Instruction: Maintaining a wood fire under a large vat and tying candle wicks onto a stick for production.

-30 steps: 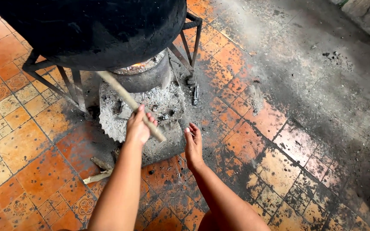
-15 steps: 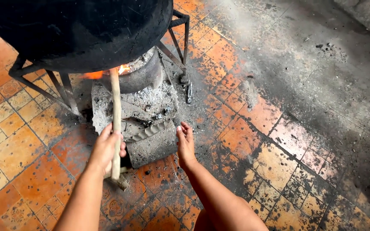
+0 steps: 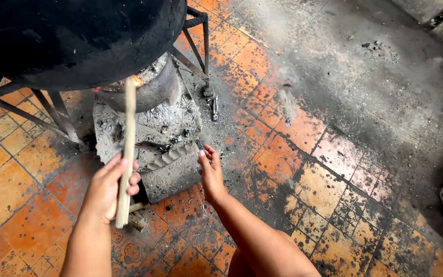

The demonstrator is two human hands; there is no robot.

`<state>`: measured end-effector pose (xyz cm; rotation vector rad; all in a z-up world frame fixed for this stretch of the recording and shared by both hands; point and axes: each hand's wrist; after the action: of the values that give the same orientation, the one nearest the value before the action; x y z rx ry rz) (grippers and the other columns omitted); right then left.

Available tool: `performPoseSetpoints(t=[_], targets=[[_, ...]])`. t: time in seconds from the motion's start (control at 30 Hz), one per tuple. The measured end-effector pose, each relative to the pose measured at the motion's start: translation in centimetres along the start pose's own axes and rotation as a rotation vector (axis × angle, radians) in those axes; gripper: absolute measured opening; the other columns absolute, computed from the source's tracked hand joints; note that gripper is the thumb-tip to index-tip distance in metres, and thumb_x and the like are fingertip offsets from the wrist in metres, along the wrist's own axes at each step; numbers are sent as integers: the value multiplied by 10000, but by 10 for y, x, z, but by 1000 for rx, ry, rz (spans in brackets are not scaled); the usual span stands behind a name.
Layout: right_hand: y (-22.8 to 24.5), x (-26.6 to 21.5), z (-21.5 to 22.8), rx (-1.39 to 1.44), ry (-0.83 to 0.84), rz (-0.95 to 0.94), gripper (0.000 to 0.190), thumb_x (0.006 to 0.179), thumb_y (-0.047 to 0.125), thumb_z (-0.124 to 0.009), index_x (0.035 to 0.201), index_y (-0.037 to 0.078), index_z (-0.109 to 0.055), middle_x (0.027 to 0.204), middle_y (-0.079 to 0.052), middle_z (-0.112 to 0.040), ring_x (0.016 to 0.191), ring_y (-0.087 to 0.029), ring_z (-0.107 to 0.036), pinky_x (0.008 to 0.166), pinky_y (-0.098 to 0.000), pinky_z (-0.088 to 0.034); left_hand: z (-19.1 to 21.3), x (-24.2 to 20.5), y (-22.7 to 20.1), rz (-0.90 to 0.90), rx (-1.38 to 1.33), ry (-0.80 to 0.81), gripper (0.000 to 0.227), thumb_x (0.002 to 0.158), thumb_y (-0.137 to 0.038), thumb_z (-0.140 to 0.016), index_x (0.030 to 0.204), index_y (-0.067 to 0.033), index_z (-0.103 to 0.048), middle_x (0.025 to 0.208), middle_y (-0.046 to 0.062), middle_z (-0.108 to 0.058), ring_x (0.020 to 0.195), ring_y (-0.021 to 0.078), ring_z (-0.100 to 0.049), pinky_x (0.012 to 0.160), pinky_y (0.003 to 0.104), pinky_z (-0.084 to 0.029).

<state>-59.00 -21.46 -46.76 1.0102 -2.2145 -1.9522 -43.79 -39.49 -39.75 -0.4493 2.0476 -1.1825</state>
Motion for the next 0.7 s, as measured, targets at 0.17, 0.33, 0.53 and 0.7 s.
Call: performPoseSetpoints(t=[0.17, 0.33, 0.53, 0.7], targets=[[2, -5, -4, 13, 10, -10, 511, 1056, 412, -512, 1475, 140, -407, 1386, -164, -435, 1205, -309, -483, 938, -431, -387, 7, 32, 5, 32, 57, 88, 520, 1047, -160, -522, 1534, -33, -392, 1009, 177, -559, 716, 213, -514, 454, 287, -470], [-3, -5, -7, 44, 37, -11, 536, 1061, 426, -511, 1497, 134, -398, 1433, -224, -426, 1268, -390, -478, 985, -499, -381, 46, 84, -5, -39, 84, 54, 461, 1064, -150, -504, 1512, -73, -431, 1010, 127, -570, 754, 172, -541, 507, 225, -484], [10, -7, -6, -28, 87, -75, 581, 965, 409, -479, 1488, 165, -409, 1347, -112, -525, 1123, -235, -541, 902, -389, -493, -2, 56, -41, 52, -29, -33, 488, 1012, -70, -562, 1460, 95, -462, 955, 120, -609, 683, 122, -571, 468, 180, -497], [2, -38, -18, 245, 540, -36, 538, 1085, 300, -539, 1559, 132, -348, 1048, -207, -645, 856, -255, -695, 679, -305, -591, -18, 87, -26, -30, -320, 120, 207, 1037, -175, -588, 1213, -66, -594, 1151, 177, -702, 1001, 256, -695, 854, 404, -615]])
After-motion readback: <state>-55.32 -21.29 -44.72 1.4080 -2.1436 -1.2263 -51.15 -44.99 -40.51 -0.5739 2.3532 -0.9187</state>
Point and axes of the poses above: each hand's wrist, its own x-axis towards the middle knuckle, its own z-axis out of the back of the hand, y = z × x
